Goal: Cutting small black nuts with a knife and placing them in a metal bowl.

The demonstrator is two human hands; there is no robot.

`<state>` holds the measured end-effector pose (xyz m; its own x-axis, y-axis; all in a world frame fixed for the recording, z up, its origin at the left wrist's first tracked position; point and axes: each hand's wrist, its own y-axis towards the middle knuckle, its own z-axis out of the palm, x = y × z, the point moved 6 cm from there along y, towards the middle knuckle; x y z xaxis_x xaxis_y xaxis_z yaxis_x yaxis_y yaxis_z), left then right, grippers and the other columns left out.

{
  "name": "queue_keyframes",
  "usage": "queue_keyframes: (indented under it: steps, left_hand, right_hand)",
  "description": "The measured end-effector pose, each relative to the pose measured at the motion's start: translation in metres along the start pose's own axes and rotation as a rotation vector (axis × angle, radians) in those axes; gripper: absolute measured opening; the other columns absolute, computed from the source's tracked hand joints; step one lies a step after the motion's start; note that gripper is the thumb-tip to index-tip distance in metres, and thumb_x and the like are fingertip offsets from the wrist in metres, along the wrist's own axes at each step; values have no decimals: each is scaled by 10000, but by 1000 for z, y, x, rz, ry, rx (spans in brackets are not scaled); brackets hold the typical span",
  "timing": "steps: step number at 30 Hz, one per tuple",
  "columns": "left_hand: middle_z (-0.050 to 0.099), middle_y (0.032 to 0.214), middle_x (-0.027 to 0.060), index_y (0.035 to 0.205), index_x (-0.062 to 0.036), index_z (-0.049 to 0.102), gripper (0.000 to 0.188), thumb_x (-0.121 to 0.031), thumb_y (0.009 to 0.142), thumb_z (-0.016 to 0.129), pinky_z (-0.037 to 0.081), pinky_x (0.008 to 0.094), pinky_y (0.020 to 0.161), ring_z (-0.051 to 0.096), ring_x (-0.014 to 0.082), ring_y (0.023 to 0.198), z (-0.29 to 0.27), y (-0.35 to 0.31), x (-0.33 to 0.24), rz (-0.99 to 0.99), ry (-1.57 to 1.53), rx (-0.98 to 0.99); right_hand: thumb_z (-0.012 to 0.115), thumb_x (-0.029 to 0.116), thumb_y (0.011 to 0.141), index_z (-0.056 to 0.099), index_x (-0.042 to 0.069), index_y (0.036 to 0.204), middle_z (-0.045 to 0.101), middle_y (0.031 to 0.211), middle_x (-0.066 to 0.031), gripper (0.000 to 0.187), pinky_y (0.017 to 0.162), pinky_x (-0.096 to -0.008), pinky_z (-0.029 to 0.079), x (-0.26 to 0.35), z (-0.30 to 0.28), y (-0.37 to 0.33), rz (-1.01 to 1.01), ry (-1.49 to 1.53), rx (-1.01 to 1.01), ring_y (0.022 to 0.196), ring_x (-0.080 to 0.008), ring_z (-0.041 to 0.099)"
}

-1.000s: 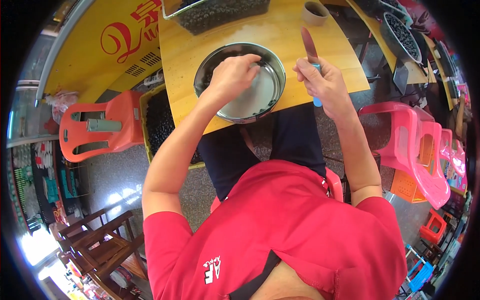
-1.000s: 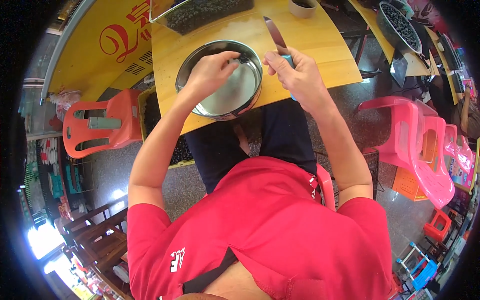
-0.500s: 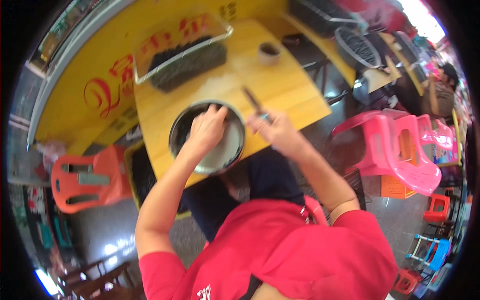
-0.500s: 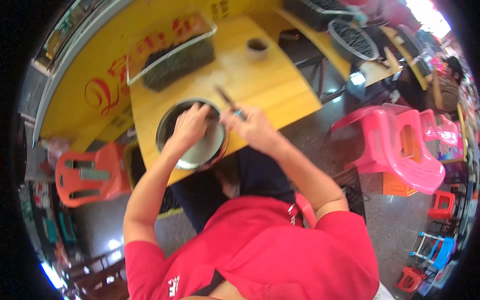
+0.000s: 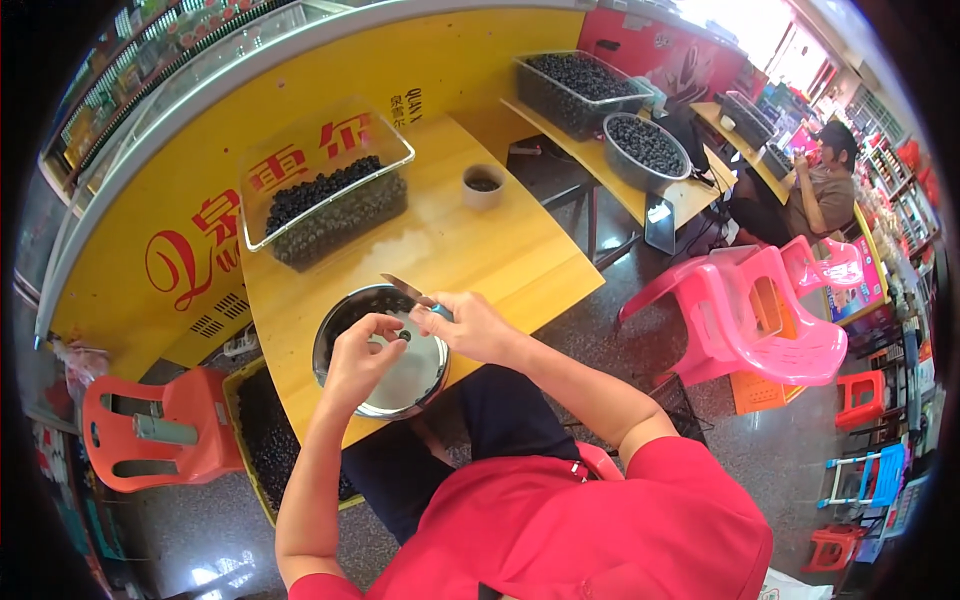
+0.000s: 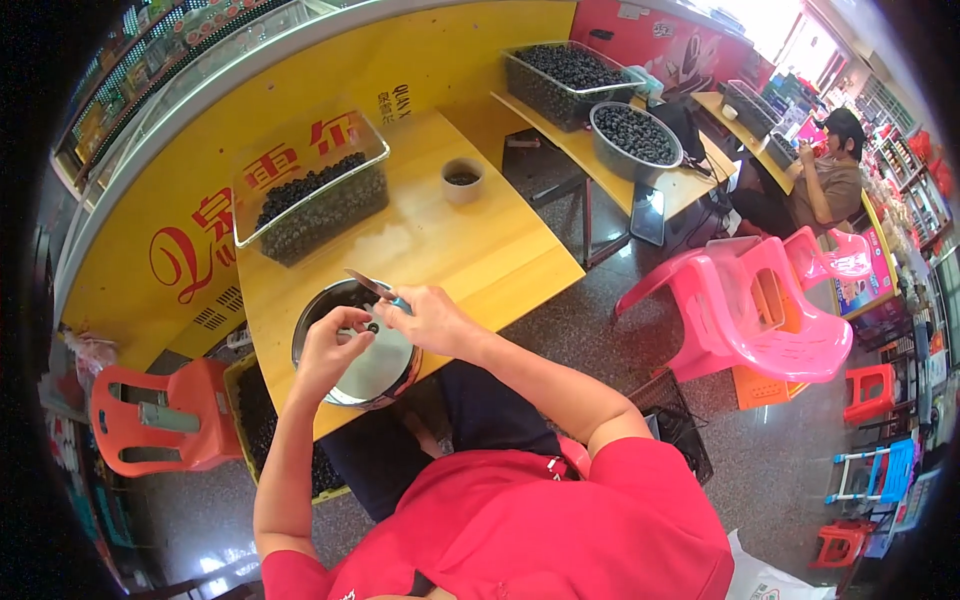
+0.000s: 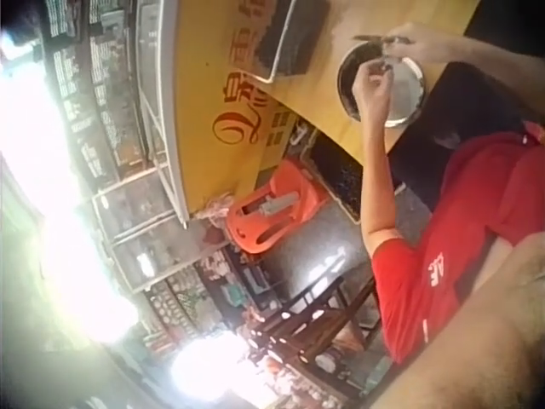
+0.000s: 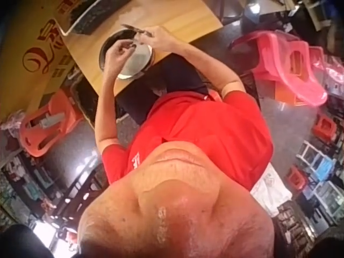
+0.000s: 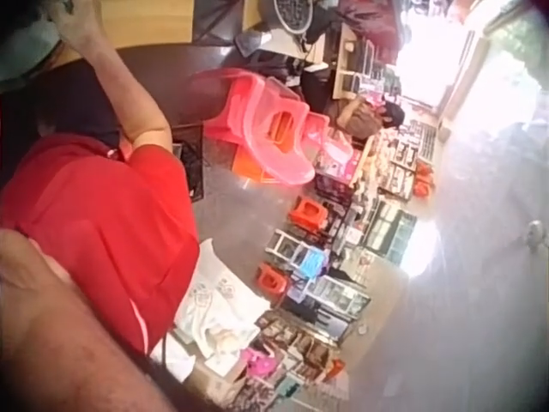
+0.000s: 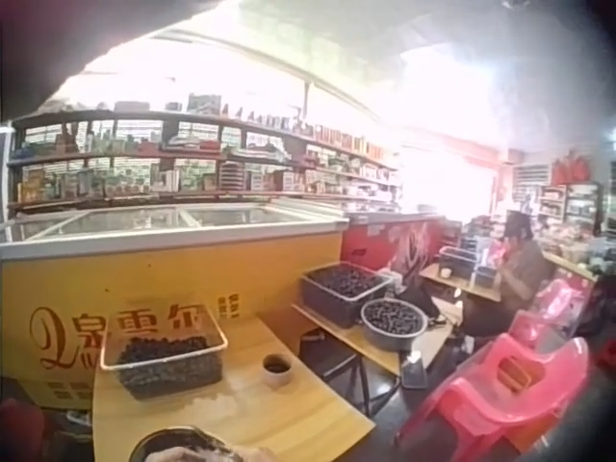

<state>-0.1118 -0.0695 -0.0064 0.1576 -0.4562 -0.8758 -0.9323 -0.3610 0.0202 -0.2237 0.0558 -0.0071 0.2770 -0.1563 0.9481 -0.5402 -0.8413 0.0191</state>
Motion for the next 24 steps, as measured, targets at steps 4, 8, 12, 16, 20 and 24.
queue_keyframes:
  steps: [4,8,12,16,20,24]
  left_hand:
    - [580,943,19,1037,23,583,213,-19,841,654,463,192,678,568,50,767,-4,-19,-9,-32,-351,-33]
    - [561,969,17,1059,8,552,199,6,876,629,462,181,718,590,60,821,0,-31,-1,-1,-465,-119]
    - [556,940,-13,1053,-6,568,180,29,883,617,375,148,574,489,-18,650,0,-38,-2,95,-498,-263]
    - [554,956,-3,1052,-9,569,170,4,892,627,418,160,680,558,23,770,3,-44,-14,144,-591,-284]
    - [578,964,7,1058,-14,577,179,-47,897,648,432,190,793,582,74,899,7,-53,-6,52,-672,-334]
    - [590,892,-52,1077,-36,628,195,-138,912,644,312,139,570,454,-15,696,12,-57,2,-3,-667,-391]
  right_hand:
    - [597,268,916,657,4,858,637,710,-68,277,629,-326,470,5,15,8,-61,30,29,675,-126,587]
    - [659,299,904,651,68,931,606,721,33,232,466,-191,302,10,28,6,43,379,172,549,-3,427]
    - [692,270,882,642,64,955,602,734,32,225,449,-186,280,6,33,2,159,599,235,525,-4,403]
    - [731,239,850,650,62,942,604,752,22,215,443,-188,270,6,35,-2,211,702,226,512,-9,392]
    - [738,232,844,657,63,922,602,745,27,202,446,-186,276,15,36,-9,166,674,222,527,-5,406]
    - [735,223,847,662,70,908,604,735,32,180,452,-185,287,13,39,-11,176,665,224,539,-2,419]
